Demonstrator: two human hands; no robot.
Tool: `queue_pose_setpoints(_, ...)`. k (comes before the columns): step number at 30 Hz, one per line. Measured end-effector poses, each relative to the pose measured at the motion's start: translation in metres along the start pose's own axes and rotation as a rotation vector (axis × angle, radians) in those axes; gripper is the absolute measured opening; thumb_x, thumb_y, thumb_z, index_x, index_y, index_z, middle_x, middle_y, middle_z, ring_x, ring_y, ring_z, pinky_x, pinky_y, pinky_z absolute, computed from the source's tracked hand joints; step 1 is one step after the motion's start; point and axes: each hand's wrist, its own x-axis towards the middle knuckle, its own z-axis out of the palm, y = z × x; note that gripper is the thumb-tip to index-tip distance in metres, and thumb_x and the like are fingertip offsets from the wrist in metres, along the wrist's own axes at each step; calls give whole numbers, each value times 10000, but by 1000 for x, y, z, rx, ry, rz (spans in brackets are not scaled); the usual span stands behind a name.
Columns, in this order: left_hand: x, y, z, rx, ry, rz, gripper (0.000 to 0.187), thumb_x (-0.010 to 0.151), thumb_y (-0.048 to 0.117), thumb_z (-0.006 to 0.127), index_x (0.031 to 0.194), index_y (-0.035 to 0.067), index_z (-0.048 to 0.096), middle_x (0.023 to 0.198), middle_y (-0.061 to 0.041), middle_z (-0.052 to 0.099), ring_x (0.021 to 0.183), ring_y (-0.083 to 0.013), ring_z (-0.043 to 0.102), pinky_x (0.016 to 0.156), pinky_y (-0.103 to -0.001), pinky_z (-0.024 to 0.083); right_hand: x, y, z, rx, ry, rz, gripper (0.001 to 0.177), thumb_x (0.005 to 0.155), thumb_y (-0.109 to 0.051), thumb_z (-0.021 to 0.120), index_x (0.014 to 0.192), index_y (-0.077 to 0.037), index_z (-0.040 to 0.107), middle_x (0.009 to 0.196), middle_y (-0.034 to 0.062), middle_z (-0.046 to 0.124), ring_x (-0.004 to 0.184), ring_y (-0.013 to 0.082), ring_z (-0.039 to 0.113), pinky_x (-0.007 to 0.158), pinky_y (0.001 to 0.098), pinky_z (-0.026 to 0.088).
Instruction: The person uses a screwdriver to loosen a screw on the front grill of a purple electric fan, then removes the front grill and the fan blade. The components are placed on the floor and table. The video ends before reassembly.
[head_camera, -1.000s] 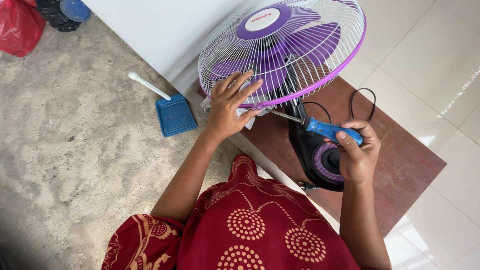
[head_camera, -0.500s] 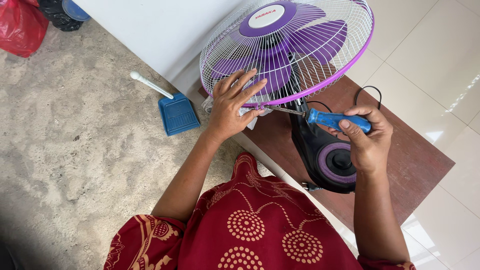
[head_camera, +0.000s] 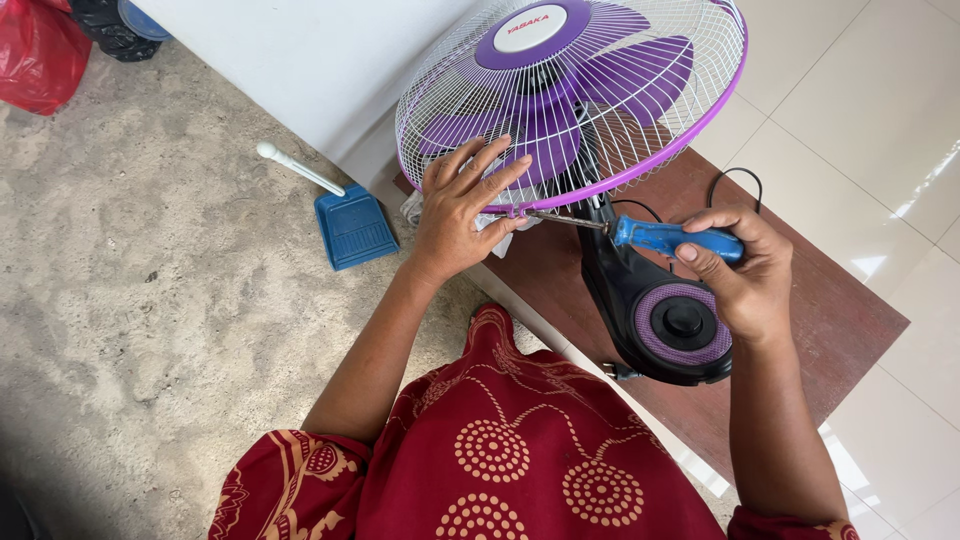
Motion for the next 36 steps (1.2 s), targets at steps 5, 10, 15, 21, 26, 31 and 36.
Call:
queue_pose_setpoints(5, 1, 1, -2, -5, -14, -10, 799, 736, 427, 932, 1449, 368, 574, 1576, 57, 502, 1462, -215, 421, 1239, -445, 288, 2, 3, -3, 19, -8, 142, 164, 969, -60, 696, 1125, -21, 667, 999, 116, 739, 864, 159, 747, 697, 269, 631)
queue_pose_setpoints(10, 3, 4, -4, -11, -4, 2, 767, 723, 410, 937, 1410, 407, 596, 1567, 64, 510, 1454, -209, 428, 1242, -457, 291, 37, -5, -24, -244, -219, 263, 217, 1006, -155, 676, 1181, -29, 700, 819, 119, 701, 643, 150, 655, 543, 263, 539)
queue_pose_setpoints(15, 3, 7, -6, -13, 0, 13, 678, 737, 372, 939, 1346, 436, 649, 1573, 61, 503, 1455, -212, 428, 1216, -453, 305, 65, -27, -30, -242, -391, 33, 349, 957, -204, 744, 1247, -22, 679, 913, 44, 695, 732, 90, 610, 626, 229, 520)
queue_pose_setpoints(21, 4, 7, -6, 19, -6, 25, 633, 752, 372, 926, 1326, 442, 670, 1580, 61, 491, 1451, -218, 432, 1194, -446, 314, 70, -48, -16, -642, -232, 311, 287, 1015, -297, 716, 1145, -46, 763, 727, 84, 664, 579, 144, 597, 496, 295, 489)
queue_pose_setpoints(26, 4, 4, -1, 42, -4, 32, 616, 760, 390, 918, 1319, 454, 668, 1585, 62, 483, 1451, -214, 427, 1197, -442, 322, 70, -52, -15, -646, -365, 36, 269, 908, -201, 765, 1143, -69, 769, 849, 31, 726, 744, 115, 657, 640, 275, 519)
queue_pose_setpoints(31, 4, 3, 1, 43, 8, 33, 623, 748, 407, 920, 1314, 460, 667, 1584, 69, 485, 1449, -207, 429, 1208, -450, 310, 56, -51, -8, -572, -228, -42, 329, 890, -150, 785, 1196, -44, 732, 948, 28, 710, 814, 80, 633, 682, 252, 516)
queue_pose_setpoints(36, 0, 5, 1, 36, 18, 48, 633, 747, 399, 927, 1322, 463, 669, 1592, 60, 484, 1446, -211, 434, 1201, -455, 311, 38, -37, 6, -651, 8, 199, 227, 1084, -241, 674, 1201, -60, 745, 702, 45, 635, 595, 99, 581, 532, 252, 448)
